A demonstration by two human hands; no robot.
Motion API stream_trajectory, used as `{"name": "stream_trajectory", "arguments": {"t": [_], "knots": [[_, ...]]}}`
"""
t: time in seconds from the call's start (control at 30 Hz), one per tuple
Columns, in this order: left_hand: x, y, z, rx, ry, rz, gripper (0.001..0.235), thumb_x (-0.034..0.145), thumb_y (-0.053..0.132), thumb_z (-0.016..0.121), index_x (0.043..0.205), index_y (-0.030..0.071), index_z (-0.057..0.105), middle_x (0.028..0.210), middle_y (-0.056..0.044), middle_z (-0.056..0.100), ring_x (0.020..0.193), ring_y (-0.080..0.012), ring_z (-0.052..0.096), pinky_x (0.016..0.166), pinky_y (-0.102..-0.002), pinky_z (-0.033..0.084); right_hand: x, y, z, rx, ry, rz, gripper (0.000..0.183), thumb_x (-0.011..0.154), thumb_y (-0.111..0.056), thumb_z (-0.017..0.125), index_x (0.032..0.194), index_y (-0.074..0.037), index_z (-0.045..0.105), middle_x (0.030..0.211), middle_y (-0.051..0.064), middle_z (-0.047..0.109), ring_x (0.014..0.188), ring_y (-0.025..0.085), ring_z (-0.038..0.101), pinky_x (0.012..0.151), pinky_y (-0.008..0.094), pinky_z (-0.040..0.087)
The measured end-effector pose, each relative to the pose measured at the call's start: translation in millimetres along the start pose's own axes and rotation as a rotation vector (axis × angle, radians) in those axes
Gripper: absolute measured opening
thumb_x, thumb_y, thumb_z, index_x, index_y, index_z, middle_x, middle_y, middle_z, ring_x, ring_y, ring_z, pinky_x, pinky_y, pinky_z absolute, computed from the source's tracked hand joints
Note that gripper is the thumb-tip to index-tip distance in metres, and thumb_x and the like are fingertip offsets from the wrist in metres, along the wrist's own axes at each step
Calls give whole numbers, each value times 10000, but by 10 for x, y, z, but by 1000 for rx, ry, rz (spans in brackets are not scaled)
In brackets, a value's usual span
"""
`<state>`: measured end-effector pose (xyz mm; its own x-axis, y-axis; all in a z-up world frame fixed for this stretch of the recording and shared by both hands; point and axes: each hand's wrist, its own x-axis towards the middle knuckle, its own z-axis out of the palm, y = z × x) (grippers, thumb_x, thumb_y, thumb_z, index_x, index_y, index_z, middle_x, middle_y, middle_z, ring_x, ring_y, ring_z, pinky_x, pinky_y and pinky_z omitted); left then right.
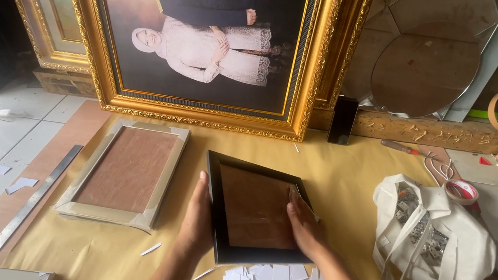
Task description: The person wipes the back of two picture frames with a cloth, then applies small white paper pieces to the edges of the frames. The person handles the frames one at a time, turning them over and smoothing the paper onto the frame edges.
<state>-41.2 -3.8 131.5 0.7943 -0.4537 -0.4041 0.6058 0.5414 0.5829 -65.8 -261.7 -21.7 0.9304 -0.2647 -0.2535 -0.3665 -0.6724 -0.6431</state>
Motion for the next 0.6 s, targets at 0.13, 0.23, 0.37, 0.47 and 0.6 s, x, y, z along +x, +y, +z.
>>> {"name": "stream_trajectory", "arguments": {"t": [0.13, 0.23, 0.37, 0.47, 0.6], "knots": [[89, 56, -64, 47, 20, 28, 920, 1026, 697, 341, 1532, 1, 665, 1503, -329, 712, 1390, -487, 673, 1166, -600, 534, -190, -213, 31, 36, 14, 18, 929, 960, -785, 126, 1814, -419, 111, 1916, -176, 117, 1764, 112, 163, 1366, 575, 112], [26, 58, -26, 103, 131, 14, 909, 1026, 681, 307, 1678, 115, 591, 1699, -206, 644, 1566, -376, 600, 1292, -495, 456, -360, -384, 174, 58, -45, -2, 989, 935, -809, 88, 1819, -370, 33, 1930, -119, 1, 1778, 160, 41, 1395, 578, 92], [488, -149, -505, 24, 43, 144, 787, 1115, 676, 299, 1401, 51, 682, 1369, -229, 731, 1289, -370, 687, 1165, -470, 513, -562, -926, 400, 240, 19, -353, 1023, 993, -822, 211, 1780, -171, 259, 1869, 84, 263, 1728, 264, 212, 1370, 476, 130], [540, -182, -609, 98, 44, 241, 759, 1158, 694, 231, 1229, 94, 691, 1111, -168, 742, 1078, -310, 719, 1051, -444, 558, -528, -1407, 496, 163, 13, -548, 1042, 991, -838, 121, 1781, -174, 269, 1864, 101, 294, 1712, 302, 245, 1335, 496, 168], [340, -113, -446, 228, -257, 509, 890, 1091, 756, 190, 1086, 23, 697, 1008, -172, 746, 948, -294, 711, 923, -421, 592, -113, -1866, 612, 95, 83, -673, 910, 1062, -749, 143, 1773, -206, 305, 1823, 99, 391, 1675, 300, 335, 1316, 509, 221]]}}
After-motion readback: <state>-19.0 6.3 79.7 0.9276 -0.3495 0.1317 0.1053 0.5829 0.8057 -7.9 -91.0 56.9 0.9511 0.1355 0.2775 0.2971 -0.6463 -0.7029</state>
